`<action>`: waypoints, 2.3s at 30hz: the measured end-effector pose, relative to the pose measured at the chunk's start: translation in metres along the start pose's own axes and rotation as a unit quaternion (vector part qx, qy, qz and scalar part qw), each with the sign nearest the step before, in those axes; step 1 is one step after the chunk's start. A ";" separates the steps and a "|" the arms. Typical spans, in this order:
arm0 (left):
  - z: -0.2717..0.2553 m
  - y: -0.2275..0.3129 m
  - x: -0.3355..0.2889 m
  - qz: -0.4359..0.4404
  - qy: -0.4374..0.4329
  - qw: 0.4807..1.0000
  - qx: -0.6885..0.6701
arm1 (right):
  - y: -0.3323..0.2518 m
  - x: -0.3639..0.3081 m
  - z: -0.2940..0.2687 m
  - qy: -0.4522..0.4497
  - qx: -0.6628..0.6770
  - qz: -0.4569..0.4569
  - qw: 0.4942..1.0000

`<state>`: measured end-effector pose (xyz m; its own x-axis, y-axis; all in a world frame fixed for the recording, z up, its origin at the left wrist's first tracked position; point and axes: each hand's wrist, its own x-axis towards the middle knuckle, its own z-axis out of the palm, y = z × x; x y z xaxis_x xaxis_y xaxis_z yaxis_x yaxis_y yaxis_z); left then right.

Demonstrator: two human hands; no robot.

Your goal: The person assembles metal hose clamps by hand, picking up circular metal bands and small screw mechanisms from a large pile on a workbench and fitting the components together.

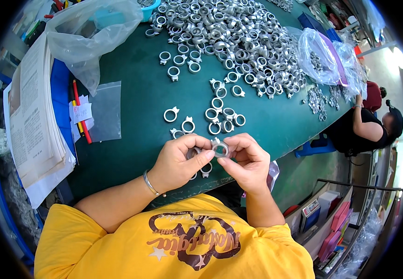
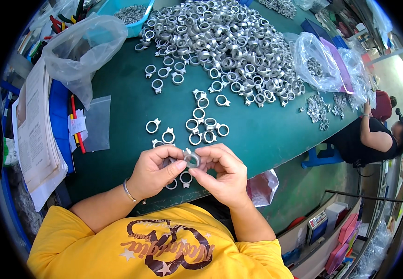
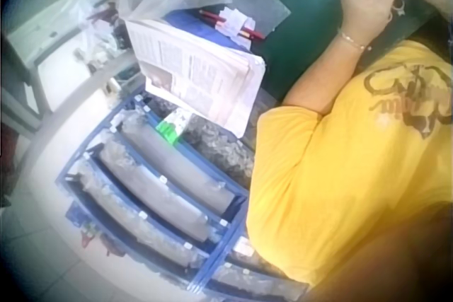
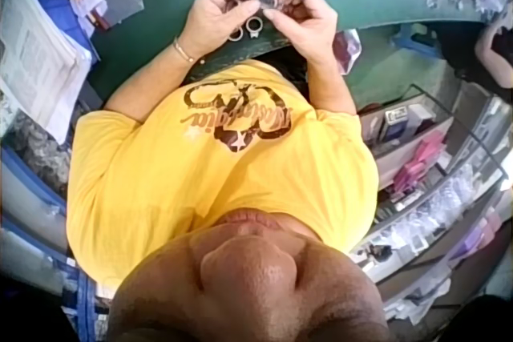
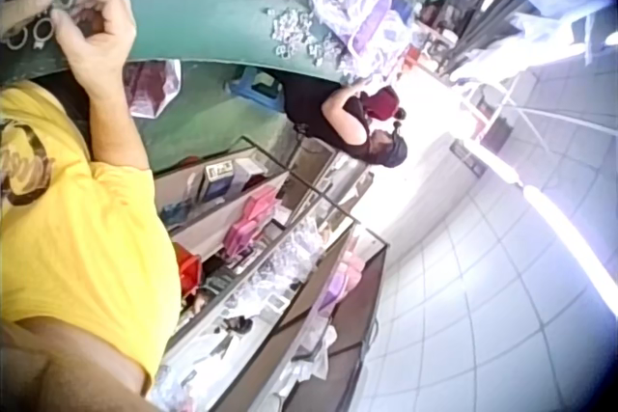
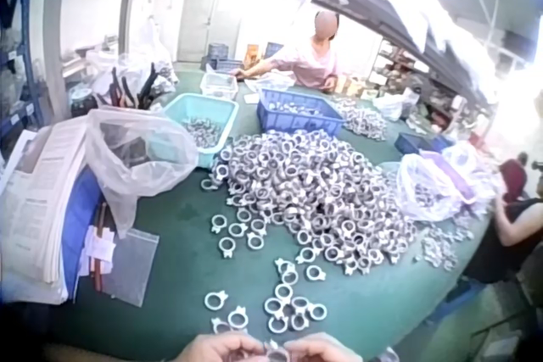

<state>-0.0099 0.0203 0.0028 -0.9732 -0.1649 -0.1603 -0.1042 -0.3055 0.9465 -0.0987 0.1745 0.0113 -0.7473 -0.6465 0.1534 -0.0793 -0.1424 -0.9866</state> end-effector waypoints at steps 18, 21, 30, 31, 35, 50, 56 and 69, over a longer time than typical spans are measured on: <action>-0.002 -0.005 0.002 0.063 -0.005 0.997 0.048 | 0.001 0.003 -0.003 -0.022 -0.017 -0.049 0.998; -0.002 -0.004 0.002 0.061 -0.006 0.997 0.045 | 0.001 0.004 -0.003 -0.017 -0.039 -0.060 0.997; -0.002 -0.003 0.001 0.073 0.003 0.996 0.057 | 0.008 0.006 -0.007 -0.023 -0.117 -0.101 0.988; -0.002 -0.003 0.001 0.083 0.005 0.994 0.064 | 0.009 0.006 -0.007 -0.026 -0.118 -0.104 0.987; -0.001 -0.004 0.002 0.144 0.016 0.984 0.107 | 0.010 0.007 -0.006 -0.042 -0.119 -0.108 0.986; -0.001 -0.004 0.003 0.159 0.037 0.972 0.167 | 0.018 0.006 -0.006 -0.048 -0.112 -0.077 0.990; 0.000 -0.006 0.004 0.180 0.044 0.967 0.172 | 0.018 0.005 -0.005 -0.048 -0.119 -0.075 0.989; 0.001 0.000 0.005 0.042 0.064 0.997 -0.030 | 0.011 0.007 0.006 0.040 -0.072 -0.148 0.986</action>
<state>-0.0149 0.0199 0.0025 -0.9437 -0.3088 -0.1190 -0.0071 -0.3406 0.9402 -0.1011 0.1644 0.0020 -0.7267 -0.5311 0.4358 -0.3901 -0.2032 -0.8981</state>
